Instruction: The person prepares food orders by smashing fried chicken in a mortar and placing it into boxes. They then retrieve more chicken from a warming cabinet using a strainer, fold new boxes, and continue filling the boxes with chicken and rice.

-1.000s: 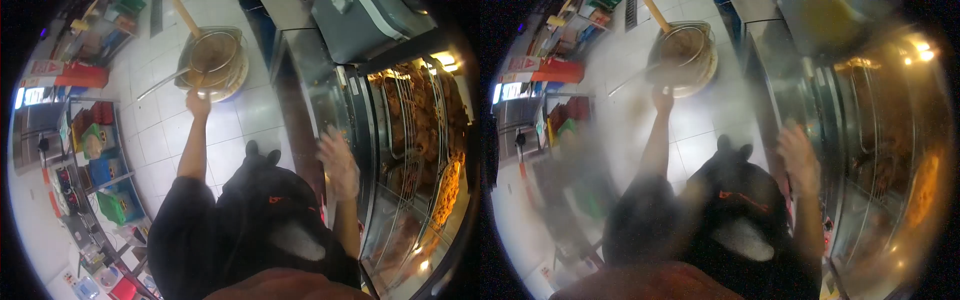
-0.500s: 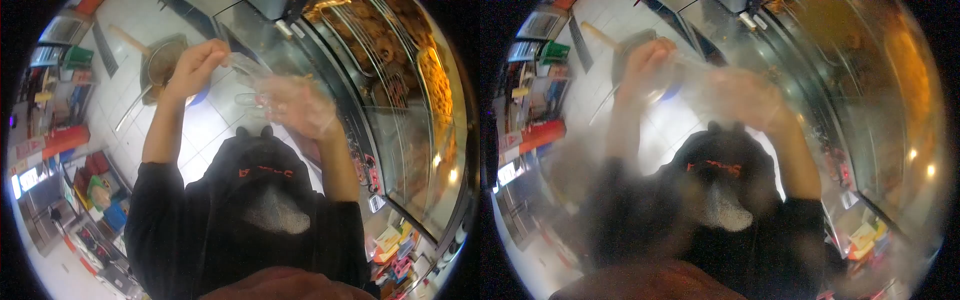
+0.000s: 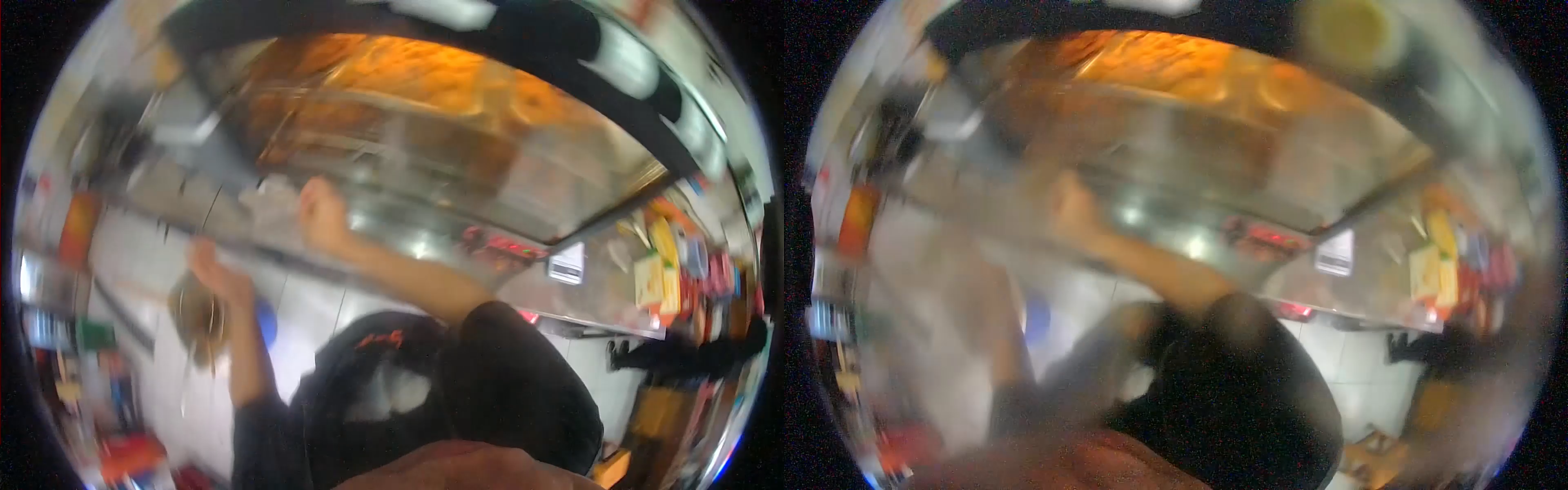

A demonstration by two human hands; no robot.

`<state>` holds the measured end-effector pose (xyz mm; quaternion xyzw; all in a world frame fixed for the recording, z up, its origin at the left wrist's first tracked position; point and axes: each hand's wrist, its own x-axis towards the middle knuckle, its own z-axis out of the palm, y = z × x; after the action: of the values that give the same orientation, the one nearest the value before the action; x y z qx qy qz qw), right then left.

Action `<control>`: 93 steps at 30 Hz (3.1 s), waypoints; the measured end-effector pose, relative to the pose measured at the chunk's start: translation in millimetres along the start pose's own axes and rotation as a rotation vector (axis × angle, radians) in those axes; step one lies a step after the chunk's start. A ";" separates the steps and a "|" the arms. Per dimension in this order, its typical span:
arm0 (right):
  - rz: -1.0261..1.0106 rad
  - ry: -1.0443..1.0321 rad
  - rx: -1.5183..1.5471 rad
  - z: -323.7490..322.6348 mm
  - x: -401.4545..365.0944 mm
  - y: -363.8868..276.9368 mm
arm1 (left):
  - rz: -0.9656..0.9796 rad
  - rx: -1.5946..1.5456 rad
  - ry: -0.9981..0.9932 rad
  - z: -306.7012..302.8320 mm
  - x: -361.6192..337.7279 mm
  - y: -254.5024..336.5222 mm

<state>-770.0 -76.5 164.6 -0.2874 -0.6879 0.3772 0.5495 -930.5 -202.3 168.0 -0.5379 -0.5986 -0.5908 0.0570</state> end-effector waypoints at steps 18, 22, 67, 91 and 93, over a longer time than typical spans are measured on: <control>-0.103 -0.924 0.005 -260.7 -48.2 0.1 | -1.255 -0.993 -0.257 213.7 -121.0 179.1; -0.214 -0.983 -0.041 -265.1 -60.7 16.0 | -0.951 -0.968 -0.239 220.8 -136.4 181.0; 0.209 -1.122 0.061 -356.9 -156.2 130.1 | -0.555 -1.428 0.167 182.2 -40.3 158.7; -0.333 0.793 -0.213 -448.7 56.5 -192.9 | -0.558 -1.155 -0.175 196.4 31.8 31.5; -0.385 0.831 -0.173 -443.8 51.2 -187.1 | -0.650 -1.151 -0.083 190.6 27.5 17.8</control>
<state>-346.5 -47.8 397.9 -0.3261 -0.4791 0.0624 0.8125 -821.1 -44.9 142.5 -0.2969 -0.3209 -0.7824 -0.4435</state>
